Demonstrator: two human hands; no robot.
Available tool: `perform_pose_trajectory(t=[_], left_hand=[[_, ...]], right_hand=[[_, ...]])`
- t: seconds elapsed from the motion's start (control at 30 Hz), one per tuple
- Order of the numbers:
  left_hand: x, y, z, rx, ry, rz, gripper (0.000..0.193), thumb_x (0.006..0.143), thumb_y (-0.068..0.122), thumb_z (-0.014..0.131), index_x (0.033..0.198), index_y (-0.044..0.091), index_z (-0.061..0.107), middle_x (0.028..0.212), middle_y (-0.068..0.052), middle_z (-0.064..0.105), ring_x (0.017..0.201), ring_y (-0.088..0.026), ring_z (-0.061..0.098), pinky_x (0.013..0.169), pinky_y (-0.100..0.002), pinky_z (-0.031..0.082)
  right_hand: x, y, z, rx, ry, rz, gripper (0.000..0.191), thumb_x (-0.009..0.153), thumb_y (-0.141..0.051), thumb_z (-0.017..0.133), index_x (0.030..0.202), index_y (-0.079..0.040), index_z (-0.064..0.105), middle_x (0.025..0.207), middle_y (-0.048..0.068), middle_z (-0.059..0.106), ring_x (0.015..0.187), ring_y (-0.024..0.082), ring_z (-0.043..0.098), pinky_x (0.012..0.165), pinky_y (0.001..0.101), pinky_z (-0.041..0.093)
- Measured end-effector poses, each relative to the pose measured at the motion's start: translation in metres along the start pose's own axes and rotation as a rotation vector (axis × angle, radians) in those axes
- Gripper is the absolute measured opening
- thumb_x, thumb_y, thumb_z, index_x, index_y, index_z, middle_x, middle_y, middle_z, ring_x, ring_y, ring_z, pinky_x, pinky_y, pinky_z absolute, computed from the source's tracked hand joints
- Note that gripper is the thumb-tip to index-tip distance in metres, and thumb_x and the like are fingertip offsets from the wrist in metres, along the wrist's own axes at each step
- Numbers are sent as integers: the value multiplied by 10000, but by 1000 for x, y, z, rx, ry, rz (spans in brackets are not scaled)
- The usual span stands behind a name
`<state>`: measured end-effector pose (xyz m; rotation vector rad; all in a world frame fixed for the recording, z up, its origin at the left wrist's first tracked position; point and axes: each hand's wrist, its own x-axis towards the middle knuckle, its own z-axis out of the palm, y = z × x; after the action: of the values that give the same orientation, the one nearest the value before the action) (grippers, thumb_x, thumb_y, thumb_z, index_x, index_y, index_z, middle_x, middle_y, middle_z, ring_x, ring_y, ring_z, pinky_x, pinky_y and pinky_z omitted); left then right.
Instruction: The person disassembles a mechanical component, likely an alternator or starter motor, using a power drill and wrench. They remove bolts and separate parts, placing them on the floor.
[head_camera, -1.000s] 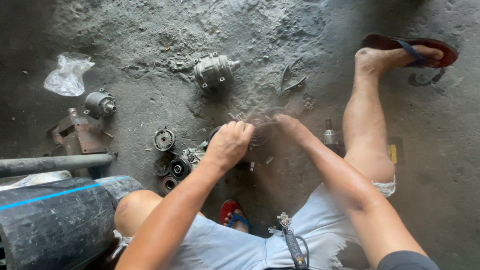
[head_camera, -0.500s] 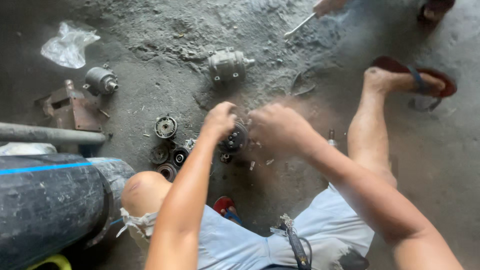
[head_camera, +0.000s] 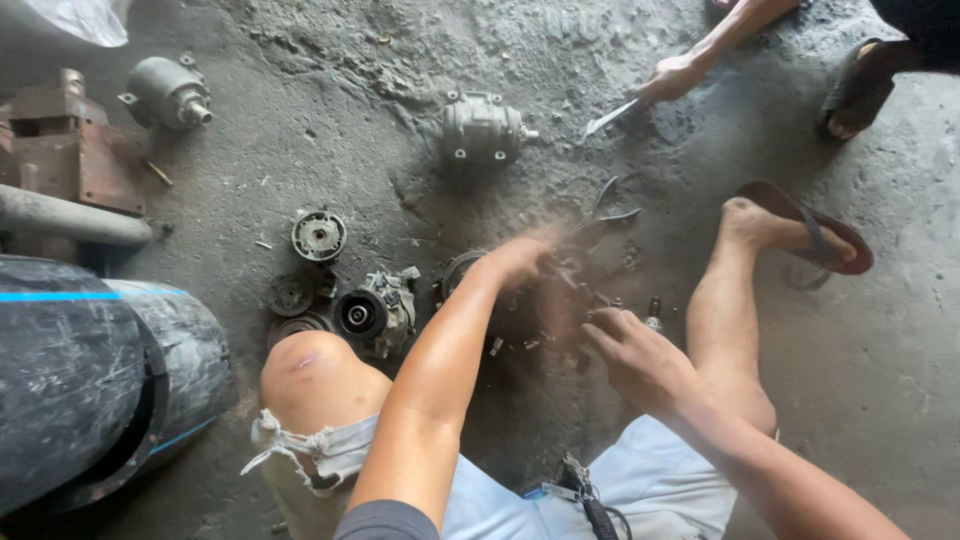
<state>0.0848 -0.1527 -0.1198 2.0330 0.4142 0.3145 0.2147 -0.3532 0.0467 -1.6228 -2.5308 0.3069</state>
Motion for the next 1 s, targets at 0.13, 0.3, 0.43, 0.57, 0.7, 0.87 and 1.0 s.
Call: perform_pose_trajectory(t=[0.13, 0.3, 0.43, 0.57, 0.7, 0.87, 1.0], left_hand=[[6, -17, 3, 57, 1, 62, 869, 626, -118, 704, 1463, 38, 532, 1647, -202, 295, 1543, -352, 196, 1257, -394, 164], [-1, -25, 5, -39, 34, 63, 586, 694, -30, 762, 1267, 46, 662, 1595, -189, 387, 1503, -360, 305, 1216, -394, 263], [-3, -21, 4, 3, -137, -334, 384, 775, 127, 792, 1152, 118, 724, 1375, -128, 641, 1269, -305, 616, 1065, -389, 488], [-5, -11, 3, 128, -187, -333, 464, 792, 141, 780, 1248, 144, 697, 1258, -144, 710, 1182, -323, 667, 996, -414, 531], [-15, 14, -6, 216, -221, -238, 661, 722, 141, 838, 1346, 147, 622, 1343, -145, 641, 1257, -334, 595, 1051, -416, 487], [-41, 67, -21, 246, -191, -100, 862, 647, 181, 892, 1423, 150, 517, 1404, -152, 551, 1293, -345, 514, 1067, -422, 438], [-61, 100, -11, 296, -67, -139, 682, 812, 296, 818, 1416, 161, 534, 1389, -139, 581, 1300, -340, 538, 1070, -427, 457]], right_hand=[[3, -7, 2, -81, -46, 151, 478, 743, 1, 628, 1215, -73, 636, 1098, 132, 603, 1007, 299, 625, 846, 404, 535], [10, -1, 5, -123, -111, 153, 344, 845, -135, 636, 1165, -11, 613, 977, 134, 659, 916, 285, 666, 768, 416, 550], [10, -1, 10, -52, -135, 289, 266, 918, -239, 642, 1097, -43, 624, 827, 144, 675, 761, 302, 693, 685, 436, 558], [6, -12, 20, -30, 27, 421, 174, 949, -194, 609, 1076, -76, 620, 834, 141, 696, 756, 314, 711, 693, 451, 570], [-1, 13, 7, 273, -217, 569, 331, 952, -295, 645, 1238, -130, 628, 909, 179, 724, 825, 373, 710, 713, 485, 548], [-26, 80, -39, 622, 245, 697, 351, 1071, -340, 573, 1163, -24, 694, 845, 108, 727, 784, 202, 700, 707, 341, 556], [-51, 111, -50, 632, 219, 806, 430, 1098, -395, 526, 1070, -2, 697, 820, 73, 689, 768, 154, 673, 688, 311, 527]])
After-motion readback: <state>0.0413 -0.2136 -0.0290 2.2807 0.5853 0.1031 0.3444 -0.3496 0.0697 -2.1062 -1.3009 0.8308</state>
